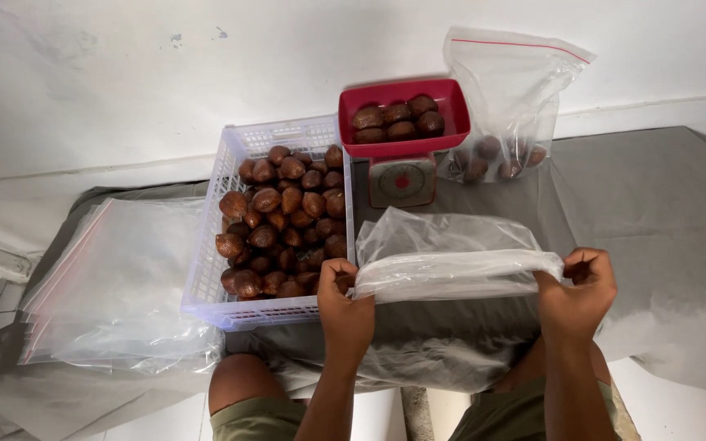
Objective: Weighing salak fruits on a scale and then placing them into plastic zip-lock bags.
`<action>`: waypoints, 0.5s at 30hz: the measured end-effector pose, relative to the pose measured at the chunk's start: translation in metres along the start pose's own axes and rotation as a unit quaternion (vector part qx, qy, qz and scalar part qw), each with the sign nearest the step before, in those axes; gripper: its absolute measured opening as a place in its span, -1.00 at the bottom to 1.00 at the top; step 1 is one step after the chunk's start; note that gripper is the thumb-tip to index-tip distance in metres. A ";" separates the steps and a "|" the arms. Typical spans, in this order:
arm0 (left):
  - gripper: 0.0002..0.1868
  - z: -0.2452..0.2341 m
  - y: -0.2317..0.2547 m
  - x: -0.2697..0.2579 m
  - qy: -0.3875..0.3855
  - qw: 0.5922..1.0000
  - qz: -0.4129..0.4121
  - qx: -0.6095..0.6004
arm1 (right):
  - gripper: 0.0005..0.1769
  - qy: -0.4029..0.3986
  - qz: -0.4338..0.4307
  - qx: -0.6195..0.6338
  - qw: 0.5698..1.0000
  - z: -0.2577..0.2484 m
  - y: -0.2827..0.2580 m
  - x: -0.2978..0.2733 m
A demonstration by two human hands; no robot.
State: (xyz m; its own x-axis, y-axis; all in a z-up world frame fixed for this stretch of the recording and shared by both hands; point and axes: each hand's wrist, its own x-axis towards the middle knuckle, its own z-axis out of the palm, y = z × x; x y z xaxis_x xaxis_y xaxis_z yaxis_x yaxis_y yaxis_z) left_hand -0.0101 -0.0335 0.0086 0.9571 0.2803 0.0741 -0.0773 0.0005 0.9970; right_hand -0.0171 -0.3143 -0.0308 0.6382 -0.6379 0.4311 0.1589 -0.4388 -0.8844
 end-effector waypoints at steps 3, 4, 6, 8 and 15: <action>-0.71 0.000 0.000 0.000 -0.025 0.999 0.028 0.015 | -0.67 0.000 -0.012 0.020 1.000 0.003 0.008 0.004; -0.71 -0.003 -0.001 0.001 -0.026 0.999 0.027 0.015 | -0.67 0.001 -0.012 0.020 1.000 0.003 0.016 0.004; -0.61 -0.007 -0.002 0.005 -0.067 0.972 0.206 0.087 | -0.74 0.045 -0.067 -0.043 0.996 0.006 0.033 0.006; -0.65 -0.015 0.006 0.006 -0.137 0.960 0.239 0.044 | -0.78 0.034 -0.091 -0.067 0.993 0.002 0.030 0.008; -0.75 -0.017 0.019 0.015 -0.211 0.925 0.311 0.049 | -0.88 -0.074 -0.095 -0.163 0.979 0.008 0.036 0.029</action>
State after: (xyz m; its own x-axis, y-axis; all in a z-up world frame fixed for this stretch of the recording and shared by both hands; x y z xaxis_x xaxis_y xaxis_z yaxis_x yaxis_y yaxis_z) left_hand -0.0022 -0.0127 0.0286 0.7607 -0.2032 0.6165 -0.6448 -0.1269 0.7537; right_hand 0.0125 -0.3434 -0.0515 0.7261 -0.4370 0.5308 0.0525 -0.7345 -0.6766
